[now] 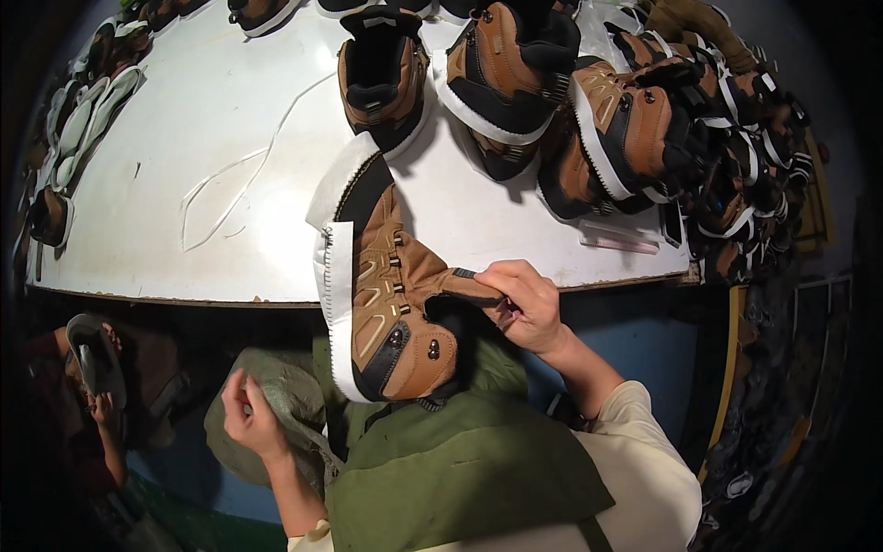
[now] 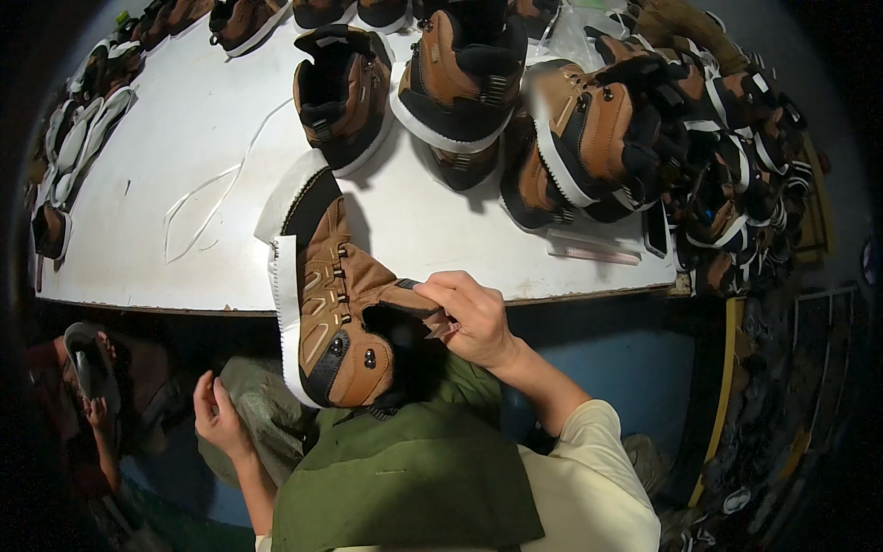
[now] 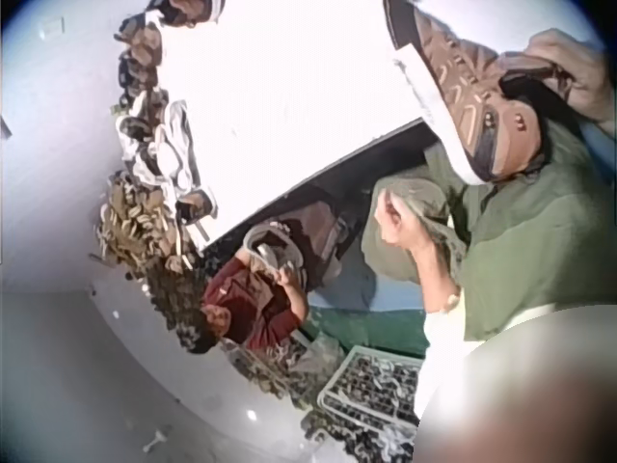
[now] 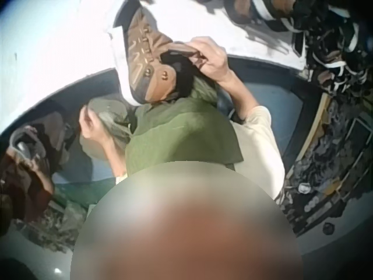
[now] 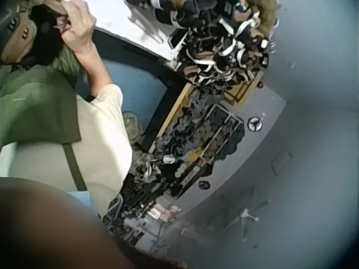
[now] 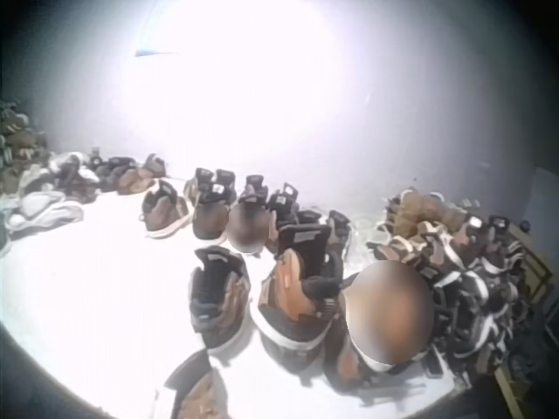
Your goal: The person trims excess white material from the sole of a brown hiking boot using a small knife. They rotate the boot to access different edges and place the finished boot on the table among others.
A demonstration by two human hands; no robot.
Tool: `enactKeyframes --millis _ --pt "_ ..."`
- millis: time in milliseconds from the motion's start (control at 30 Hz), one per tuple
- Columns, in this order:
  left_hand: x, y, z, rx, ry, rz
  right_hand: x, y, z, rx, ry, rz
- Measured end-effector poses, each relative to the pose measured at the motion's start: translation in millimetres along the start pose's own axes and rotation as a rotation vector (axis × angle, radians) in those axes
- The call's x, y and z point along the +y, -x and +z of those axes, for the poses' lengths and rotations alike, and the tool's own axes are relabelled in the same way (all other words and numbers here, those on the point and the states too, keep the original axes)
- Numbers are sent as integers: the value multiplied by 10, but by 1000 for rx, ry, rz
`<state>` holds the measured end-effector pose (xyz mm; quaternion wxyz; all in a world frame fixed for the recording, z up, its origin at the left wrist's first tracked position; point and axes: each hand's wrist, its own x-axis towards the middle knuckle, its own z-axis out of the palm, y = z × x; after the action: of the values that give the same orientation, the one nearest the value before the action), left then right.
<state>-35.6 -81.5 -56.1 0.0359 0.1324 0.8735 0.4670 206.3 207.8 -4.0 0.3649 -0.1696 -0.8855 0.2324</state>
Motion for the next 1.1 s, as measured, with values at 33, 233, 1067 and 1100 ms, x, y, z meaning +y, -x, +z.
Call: enactKeyframes --millis 33,233,1067,1100 --pt "-32 -9 -5 -3 -7 36 -1 3 10 1 -9 9" --pt "-67 -76 106 -109 -222 425 -21 -3 23 17 -15 36" --pt "829 110 688 -939 926 -320 -297 163 -36 58 118 190" --pt "832 120 703 -938 951 -323 -291 188 -34 75 120 204"
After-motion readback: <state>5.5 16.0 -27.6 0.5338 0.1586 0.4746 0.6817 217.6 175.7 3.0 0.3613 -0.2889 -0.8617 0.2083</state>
